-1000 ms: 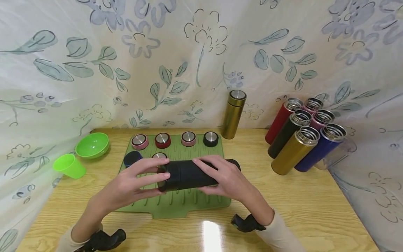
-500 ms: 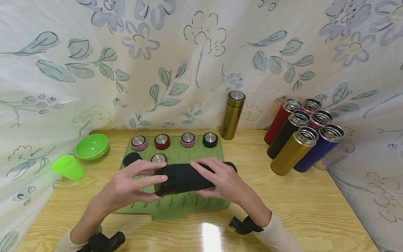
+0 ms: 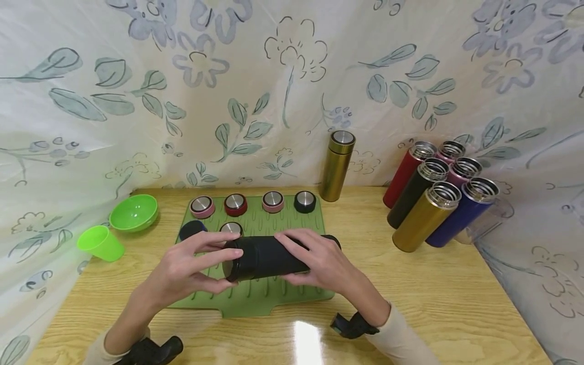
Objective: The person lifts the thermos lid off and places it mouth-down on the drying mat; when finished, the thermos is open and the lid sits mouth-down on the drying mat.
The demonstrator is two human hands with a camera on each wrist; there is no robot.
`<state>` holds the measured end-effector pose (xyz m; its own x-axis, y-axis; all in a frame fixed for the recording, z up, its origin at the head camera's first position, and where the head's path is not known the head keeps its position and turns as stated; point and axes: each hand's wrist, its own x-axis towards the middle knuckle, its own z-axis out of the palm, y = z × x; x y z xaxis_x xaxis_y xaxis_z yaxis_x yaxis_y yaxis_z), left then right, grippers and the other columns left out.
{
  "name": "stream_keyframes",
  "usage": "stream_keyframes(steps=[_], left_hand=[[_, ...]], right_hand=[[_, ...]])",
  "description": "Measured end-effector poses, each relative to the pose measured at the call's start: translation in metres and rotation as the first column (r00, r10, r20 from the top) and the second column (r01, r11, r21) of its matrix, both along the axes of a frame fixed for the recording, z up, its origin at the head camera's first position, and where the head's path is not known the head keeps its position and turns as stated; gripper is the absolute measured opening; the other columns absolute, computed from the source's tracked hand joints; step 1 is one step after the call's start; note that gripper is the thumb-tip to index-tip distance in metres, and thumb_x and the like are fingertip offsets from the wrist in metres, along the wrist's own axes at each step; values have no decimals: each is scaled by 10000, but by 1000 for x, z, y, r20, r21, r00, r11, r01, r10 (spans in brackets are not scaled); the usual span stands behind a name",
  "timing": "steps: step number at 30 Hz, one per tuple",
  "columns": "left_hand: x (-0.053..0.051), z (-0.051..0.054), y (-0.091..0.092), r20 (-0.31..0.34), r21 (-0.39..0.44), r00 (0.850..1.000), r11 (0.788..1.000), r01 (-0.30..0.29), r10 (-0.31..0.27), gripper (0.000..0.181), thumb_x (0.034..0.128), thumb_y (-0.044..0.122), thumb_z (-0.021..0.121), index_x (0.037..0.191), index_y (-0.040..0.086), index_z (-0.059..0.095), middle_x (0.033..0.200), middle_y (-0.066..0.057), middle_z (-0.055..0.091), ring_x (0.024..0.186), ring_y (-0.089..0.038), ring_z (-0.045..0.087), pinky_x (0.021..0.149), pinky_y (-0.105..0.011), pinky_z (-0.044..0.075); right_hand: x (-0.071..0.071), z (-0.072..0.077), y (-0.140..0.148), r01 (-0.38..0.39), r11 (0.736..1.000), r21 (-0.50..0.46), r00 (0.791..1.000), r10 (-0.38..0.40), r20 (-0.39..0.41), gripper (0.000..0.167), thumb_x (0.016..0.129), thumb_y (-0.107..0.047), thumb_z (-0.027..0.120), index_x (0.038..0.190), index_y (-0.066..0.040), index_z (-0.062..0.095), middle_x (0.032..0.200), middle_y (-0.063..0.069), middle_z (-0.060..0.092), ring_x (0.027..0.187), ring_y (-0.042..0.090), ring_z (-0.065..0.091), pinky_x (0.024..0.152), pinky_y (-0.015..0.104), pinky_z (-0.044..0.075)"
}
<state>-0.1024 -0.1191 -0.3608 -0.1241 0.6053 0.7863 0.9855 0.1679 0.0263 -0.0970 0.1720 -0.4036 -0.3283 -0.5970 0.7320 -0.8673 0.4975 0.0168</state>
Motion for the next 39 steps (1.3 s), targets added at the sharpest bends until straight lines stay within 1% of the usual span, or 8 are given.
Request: stream_keyframes(steps=[16,18,23,24,28,32,34,39], left_hand=[[5,-4,7,164,60,980,991,-123,111,463,804,411,756,1163,128,687,1119,-103,640,788,-145,678,675,-175,569],[7,-6,8,272,79,953,984,-162,135,486,781,394,786,1168,121,677,1067,-79,628,734,-109,664,649,-147,563],[9,-8,9,543,69,828,976,-209,139,579,713,243,862,1228,136,619,1070,-29,607,742,-86,670,627,-154,576],[8,-7,8,554,41,820,978,-202,146,626,709,236,866,1265,148,594,1144,-36,601,800,-103,681,654,-171,586],[6,-2,2,454,-87,874,985,-149,173,733,738,278,846,1381,173,509,1426,-60,485,1155,-194,615,856,-254,582],[3,1,-1,352,-119,924,986,-116,151,658,762,228,813,1361,179,546,1409,-72,514,1236,-207,556,930,-214,532],[3,0,-1,397,-86,910,992,-97,124,627,752,176,816,1330,159,573,1337,-80,556,1162,-203,597,874,-181,552],[5,-2,0,550,-54,829,995,-83,99,716,729,153,847,1367,161,522,1361,-72,496,1113,-207,619,807,-252,601]], right_hand=[[3,-1,-1,84,996,12,993,-83,-78,584,898,-461,616,1295,-33,597,1165,132,649,1031,267,646,773,399,599],[4,1,-1,120,993,23,986,-116,-124,558,908,-438,605,1299,-42,596,1165,137,649,1033,274,643,776,404,596],[6,5,0,197,979,51,966,-185,-179,563,857,-384,687,1321,-81,591,1184,141,645,1042,284,635,788,406,598],[7,6,1,200,978,52,968,-189,-167,583,839,-383,711,1325,-84,589,1190,139,643,1049,282,633,793,406,598],[6,7,2,194,980,53,976,-188,-106,627,811,-404,746,1326,-84,587,1202,133,633,1074,273,623,807,409,601],[5,6,2,176,983,49,982,-171,-85,626,813,-413,741,1321,-79,590,1204,131,627,1080,265,618,798,400,603],[5,5,2,170,984,54,983,-166,-74,627,816,-412,739,1327,-84,586,1210,128,622,1090,260,612,802,394,603],[4,4,2,168,984,55,984,-165,-68,636,800,-406,759,1325,-90,589,1209,126,621,1095,262,608,793,389,603]])
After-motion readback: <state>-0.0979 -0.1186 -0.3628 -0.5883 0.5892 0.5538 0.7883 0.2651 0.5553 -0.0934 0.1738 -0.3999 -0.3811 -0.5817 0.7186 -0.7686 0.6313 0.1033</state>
